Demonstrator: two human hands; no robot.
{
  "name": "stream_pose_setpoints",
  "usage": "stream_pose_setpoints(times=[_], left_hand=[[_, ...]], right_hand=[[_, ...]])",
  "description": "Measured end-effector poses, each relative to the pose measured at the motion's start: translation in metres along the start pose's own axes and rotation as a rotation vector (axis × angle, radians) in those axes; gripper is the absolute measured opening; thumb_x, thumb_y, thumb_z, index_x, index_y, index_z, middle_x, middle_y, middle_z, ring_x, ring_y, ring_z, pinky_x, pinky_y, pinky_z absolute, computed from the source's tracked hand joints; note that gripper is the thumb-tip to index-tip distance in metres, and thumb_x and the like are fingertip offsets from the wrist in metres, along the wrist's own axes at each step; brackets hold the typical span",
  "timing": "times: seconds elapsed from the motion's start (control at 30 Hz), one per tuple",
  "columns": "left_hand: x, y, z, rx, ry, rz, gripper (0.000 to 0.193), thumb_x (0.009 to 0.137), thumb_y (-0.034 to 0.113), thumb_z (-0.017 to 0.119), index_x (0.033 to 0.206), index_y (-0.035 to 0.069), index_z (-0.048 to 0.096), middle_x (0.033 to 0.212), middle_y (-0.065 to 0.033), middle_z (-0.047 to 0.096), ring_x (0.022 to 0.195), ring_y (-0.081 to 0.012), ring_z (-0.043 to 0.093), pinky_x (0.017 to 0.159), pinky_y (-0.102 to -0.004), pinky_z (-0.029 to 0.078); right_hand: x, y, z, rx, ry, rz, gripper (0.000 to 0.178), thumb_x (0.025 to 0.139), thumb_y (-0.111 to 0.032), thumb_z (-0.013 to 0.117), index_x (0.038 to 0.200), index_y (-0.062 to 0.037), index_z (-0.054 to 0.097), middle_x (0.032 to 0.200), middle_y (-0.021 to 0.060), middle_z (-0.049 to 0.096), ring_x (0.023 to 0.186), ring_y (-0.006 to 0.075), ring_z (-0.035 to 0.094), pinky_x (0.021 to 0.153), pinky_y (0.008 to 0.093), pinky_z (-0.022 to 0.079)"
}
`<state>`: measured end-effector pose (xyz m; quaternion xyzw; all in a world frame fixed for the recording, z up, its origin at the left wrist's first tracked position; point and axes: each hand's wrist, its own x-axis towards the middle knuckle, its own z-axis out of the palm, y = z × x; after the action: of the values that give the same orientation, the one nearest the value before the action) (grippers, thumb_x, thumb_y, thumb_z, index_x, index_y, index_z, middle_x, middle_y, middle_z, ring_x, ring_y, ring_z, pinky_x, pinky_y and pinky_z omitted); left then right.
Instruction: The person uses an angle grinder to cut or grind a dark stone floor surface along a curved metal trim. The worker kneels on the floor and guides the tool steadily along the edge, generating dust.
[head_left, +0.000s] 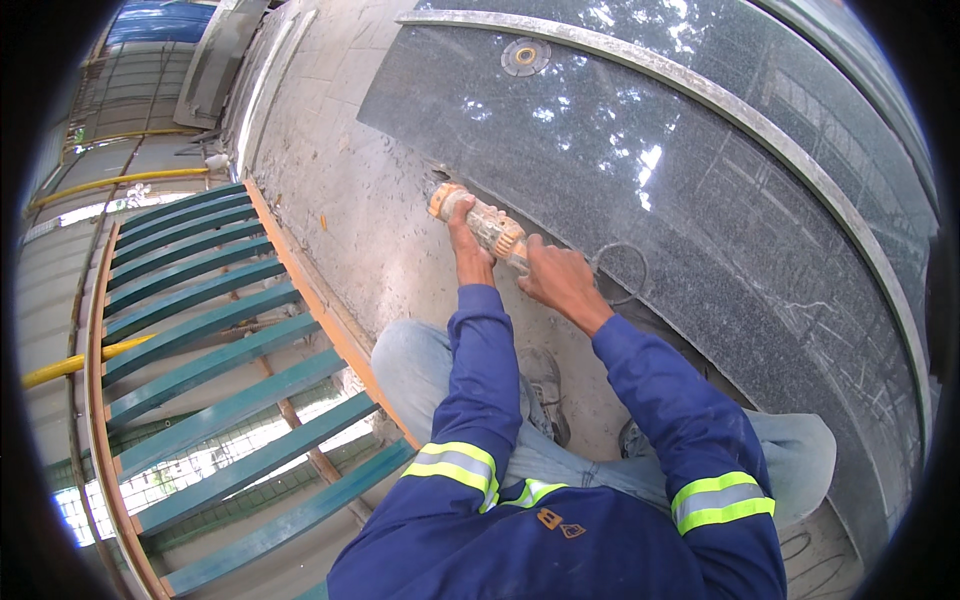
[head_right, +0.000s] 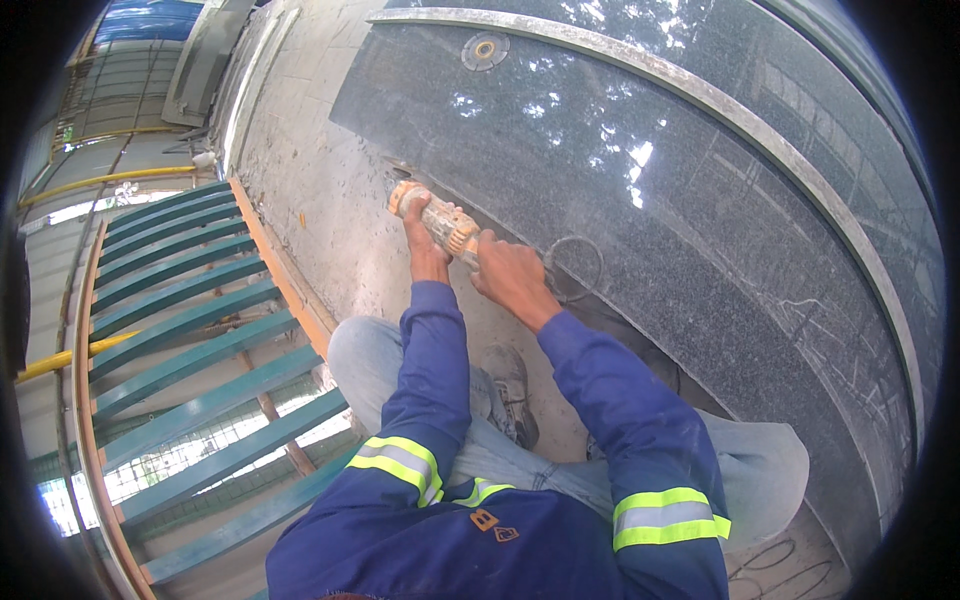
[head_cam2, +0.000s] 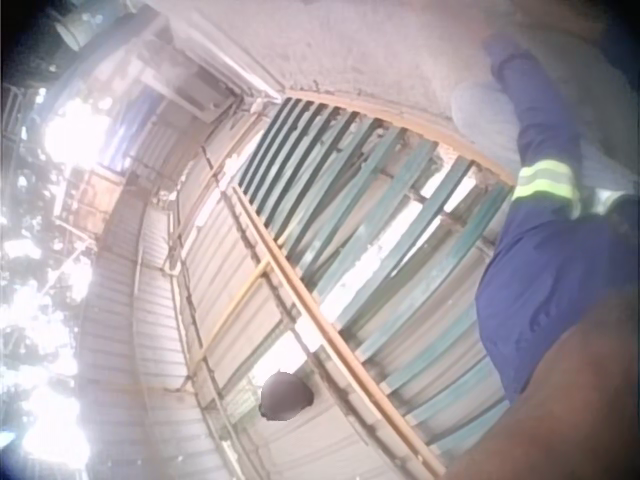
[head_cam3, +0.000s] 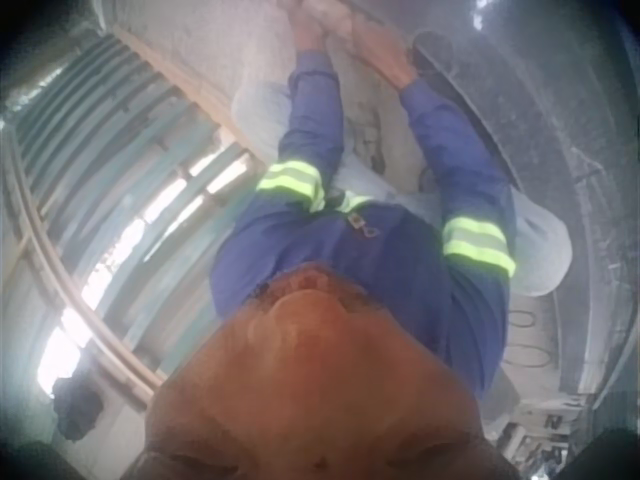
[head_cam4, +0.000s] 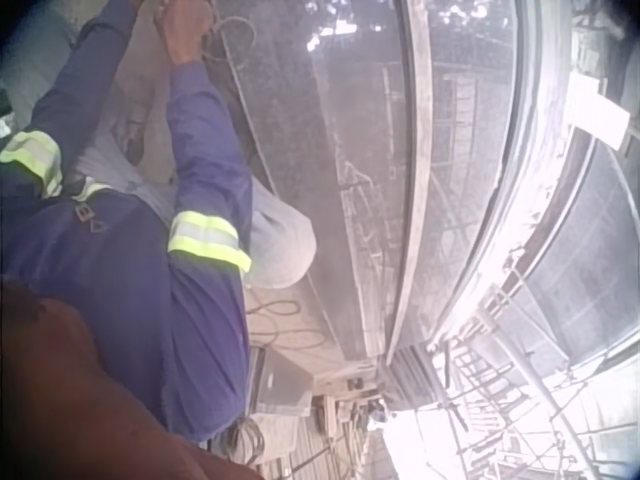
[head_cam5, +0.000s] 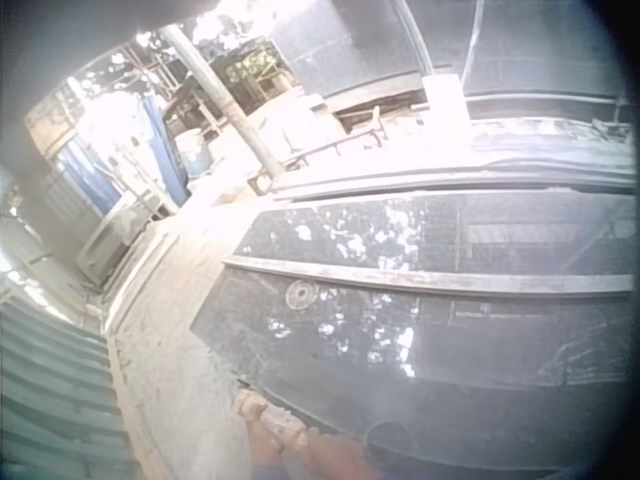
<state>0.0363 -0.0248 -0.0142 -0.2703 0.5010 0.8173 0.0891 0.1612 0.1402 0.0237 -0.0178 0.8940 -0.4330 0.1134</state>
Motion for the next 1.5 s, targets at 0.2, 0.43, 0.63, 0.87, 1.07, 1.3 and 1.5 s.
stream_pose_setpoints(times=[0.2, 0.43, 0.63, 0.87, 1.07, 1.3, 1.5], left_hand=[[-0.003, -0.001, 0.003, -0.007, 0.034, -0.010, 0.050, 0.080, 0.025, 0.072, 0.121, 0.006, 0.051, 0.094, -0.0168, 0.060, 0.079, -0.0342, 0.066, 0.070, -0.0511, 0.059], [-0.009, -0.002, 0.010, -0.015, 0.026, -0.002, 0.045, 0.078, 0.023, 0.073, 0.115, 0.006, 0.055, 0.090, -0.0143, 0.060, 0.074, -0.0305, 0.065, 0.071, -0.0479, 0.060], [-0.008, -0.001, 0.005, 0.015, 0.019, 0.022, 0.050, 0.079, 0.026, 0.072, 0.119, 0.006, 0.052, 0.094, -0.0165, 0.060, 0.080, -0.0336, 0.065, 0.071, -0.0504, 0.058], [-0.009, 0.001, 0.007, -0.001, 0.039, -0.008, 0.051, 0.077, 0.025, 0.074, 0.119, 0.006, 0.053, 0.091, -0.0156, 0.060, 0.076, -0.0327, 0.065, 0.072, -0.0499, 0.059], [-0.015, 0.003, 0.010, 0.013, 0.018, -0.004, 0.051, 0.077, 0.026, 0.074, 0.119, 0.005, 0.054, 0.090, -0.0154, 0.060, 0.075, -0.0326, 0.066, 0.071, -0.0495, 0.060], [-0.023, 0.001, 0.014, 0.023, 0.048, 0.012, 0.052, 0.075, 0.026, 0.076, 0.117, 0.006, 0.054, 0.088, -0.0147, 0.060, 0.074, -0.0321, 0.066, 0.070, -0.0494, 0.060], [-0.022, 0.001, 0.015, 0.008, 0.029, 0.015, 0.051, 0.075, 0.026, 0.076, 0.116, 0.005, 0.054, 0.088, -0.0144, 0.060, 0.073, -0.0317, 0.066, 0.070, -0.0489, 0.061]], right_hand=[[-0.001, 0.001, 0.002, 0.001, 0.024, -0.017, 0.041, 0.080, -0.026, 0.074, 0.099, 0.0015, 0.049, 0.081, 0.0260, 0.070, 0.079, 0.0426, 0.072, 0.071, 0.0511, 0.056], [-0.001, 0.005, 0.003, 0.004, 0.032, -0.008, 0.042, 0.079, -0.025, 0.073, 0.100, 0.0020, 0.050, 0.083, 0.0258, 0.070, 0.080, 0.0430, 0.072, 0.071, 0.0517, 0.056], [-0.005, 0.000, -0.002, 0.011, 0.009, 0.002, 0.041, 0.079, -0.025, 0.072, 0.101, 0.0024, 0.050, 0.084, 0.0262, 0.070, 0.081, 0.0432, 0.072, 0.072, 0.0518, 0.056], [-0.003, -0.002, -0.004, 0.008, -0.011, 0.018, 0.042, 0.079, -0.025, 0.072, 0.101, 0.0027, 0.050, 0.084, 0.0263, 0.071, 0.083, 0.0427, 0.072, 0.073, 0.0512, 0.056], [-0.006, -0.002, -0.004, 0.010, 0.003, 0.016, 0.042, 0.079, -0.025, 0.073, 0.101, 0.0030, 0.050, 0.084, 0.0261, 0.071, 0.083, 0.0425, 0.072, 0.073, 0.0511, 0.056], [-0.009, -0.002, -0.008, 0.017, -0.038, 0.024, 0.043, 0.079, -0.026, 0.074, 0.102, 0.0024, 0.050, 0.085, 0.0260, 0.071, 0.082, 0.0425, 0.072, 0.073, 0.0512, 0.056], [-0.009, -0.001, -0.006, 0.006, -0.006, 0.005, 0.043, 0.079, -0.026, 0.075, 0.101, 0.0025, 0.050, 0.084, 0.0256, 0.071, 0.081, 0.0425, 0.072, 0.072, 0.0508, 0.057]])
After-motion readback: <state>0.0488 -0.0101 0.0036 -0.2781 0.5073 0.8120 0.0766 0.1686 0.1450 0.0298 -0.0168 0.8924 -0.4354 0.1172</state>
